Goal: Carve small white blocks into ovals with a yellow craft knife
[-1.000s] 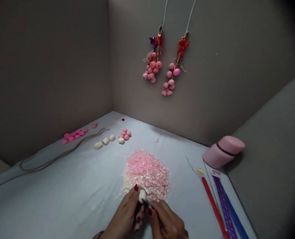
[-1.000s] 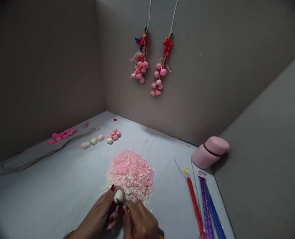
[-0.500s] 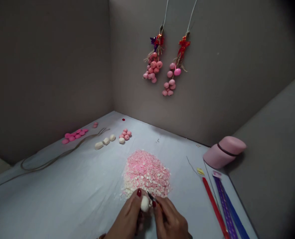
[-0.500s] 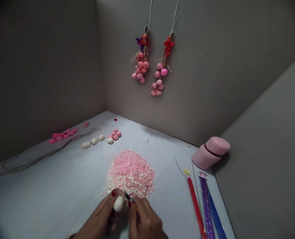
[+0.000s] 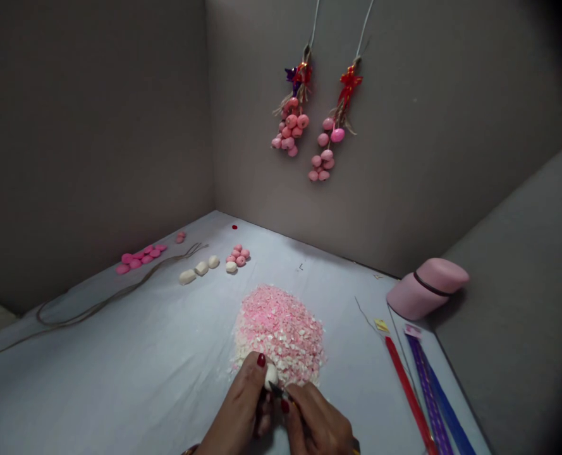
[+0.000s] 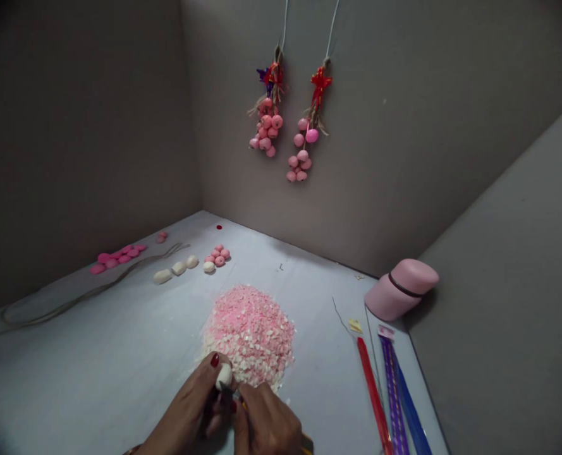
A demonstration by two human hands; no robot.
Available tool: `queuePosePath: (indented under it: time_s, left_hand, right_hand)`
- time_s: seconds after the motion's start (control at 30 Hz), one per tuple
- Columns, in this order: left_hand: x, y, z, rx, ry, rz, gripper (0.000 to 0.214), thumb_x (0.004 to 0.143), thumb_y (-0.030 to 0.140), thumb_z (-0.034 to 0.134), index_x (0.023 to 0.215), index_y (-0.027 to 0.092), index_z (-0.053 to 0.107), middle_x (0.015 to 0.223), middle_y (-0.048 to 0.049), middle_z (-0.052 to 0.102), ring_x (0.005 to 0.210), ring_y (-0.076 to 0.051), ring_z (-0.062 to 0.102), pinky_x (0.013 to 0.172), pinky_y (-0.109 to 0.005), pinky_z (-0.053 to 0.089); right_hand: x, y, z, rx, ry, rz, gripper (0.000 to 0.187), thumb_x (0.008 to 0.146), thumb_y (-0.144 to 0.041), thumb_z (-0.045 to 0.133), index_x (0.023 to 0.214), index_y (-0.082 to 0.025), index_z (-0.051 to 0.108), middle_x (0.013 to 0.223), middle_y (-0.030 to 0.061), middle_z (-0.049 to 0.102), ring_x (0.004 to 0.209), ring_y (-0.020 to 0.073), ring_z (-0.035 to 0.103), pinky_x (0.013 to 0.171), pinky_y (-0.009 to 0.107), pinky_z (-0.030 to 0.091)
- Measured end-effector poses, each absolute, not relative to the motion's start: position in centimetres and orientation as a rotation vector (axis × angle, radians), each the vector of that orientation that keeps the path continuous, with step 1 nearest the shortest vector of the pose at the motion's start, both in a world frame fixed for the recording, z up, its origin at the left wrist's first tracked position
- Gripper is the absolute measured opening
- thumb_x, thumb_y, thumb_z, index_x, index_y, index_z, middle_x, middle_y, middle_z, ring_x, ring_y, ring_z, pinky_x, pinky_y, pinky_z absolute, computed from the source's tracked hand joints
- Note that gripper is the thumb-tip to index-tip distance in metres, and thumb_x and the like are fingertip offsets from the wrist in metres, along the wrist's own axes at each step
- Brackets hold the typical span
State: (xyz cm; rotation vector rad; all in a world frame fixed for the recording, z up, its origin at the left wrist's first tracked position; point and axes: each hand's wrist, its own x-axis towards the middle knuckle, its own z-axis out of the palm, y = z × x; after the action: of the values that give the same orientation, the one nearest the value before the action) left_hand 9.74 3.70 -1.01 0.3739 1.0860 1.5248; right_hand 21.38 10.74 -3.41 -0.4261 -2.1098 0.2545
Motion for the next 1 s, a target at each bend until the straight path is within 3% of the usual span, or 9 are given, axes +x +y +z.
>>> queuePosePath:
  time_s: [0.33,0.63,0.8,1.0]
  left_hand:
    - [10.0,3.4,-0.4,0.38,1.259,1.54,0.051,0.077,0.073,0.047,0.073,0.022,0.046,0.056,0.0094,0.039,0.05,-0.01,0.027,0.047,-0.025,0.02]
    - [10.0,3.3,-0.6,0.391,1.284,1.531,0.049,0.078,0.072,0.047,0.075,0.023,0.047,0.056,0.0091,0.039,0.052,-0.011,0.029,0.048,-0.027,0.021]
    - [10.2,3.2,-0.4,0.45,1.304,1.543,0.047,0.081,0.068,0.047,0.074,0.022,0.05,0.06,0.0066,0.044,0.052,-0.011,0.031,0.048,-0.028,0.02]
    - [9.9,3.5,-0.4,0.347,1.199,1.577,0.05,0.075,0.072,0.052,0.072,0.023,0.046,0.054,0.0091,0.04,0.049,-0.009,0.028,0.046,-0.025,0.017]
  right_hand:
    - [21.5,10.8,-3.6,-0.413,-2.103,0.11,0.023,0.101,-0.024,0.041,0.096,-0.017,0.063,0.062,0.0027,0.065,0.048,0.015,0.063,0.046,0.023,0.045]
    - [21.4,10.5,-3.5,-0.438,-2.093,0.141,0.024,0.102,-0.024,0.041,0.096,-0.018,0.063,0.062,0.0024,0.065,0.047,0.0148,0.062,0.046,0.023,0.045]
    - [21.9,11.2,-4.1,-0.567,-2.068,0.302,0.021,0.1,-0.024,0.044,0.097,-0.018,0.064,0.074,0.0043,0.069,0.061,0.016,0.069,0.056,0.022,0.051]
    - [21.9,11.1,-4.8,-0.513,-2.0,0.324,0.019,0.098,-0.025,0.048,0.097,-0.018,0.065,0.072,0.0039,0.069,0.056,0.0149,0.067,0.054,0.021,0.051]
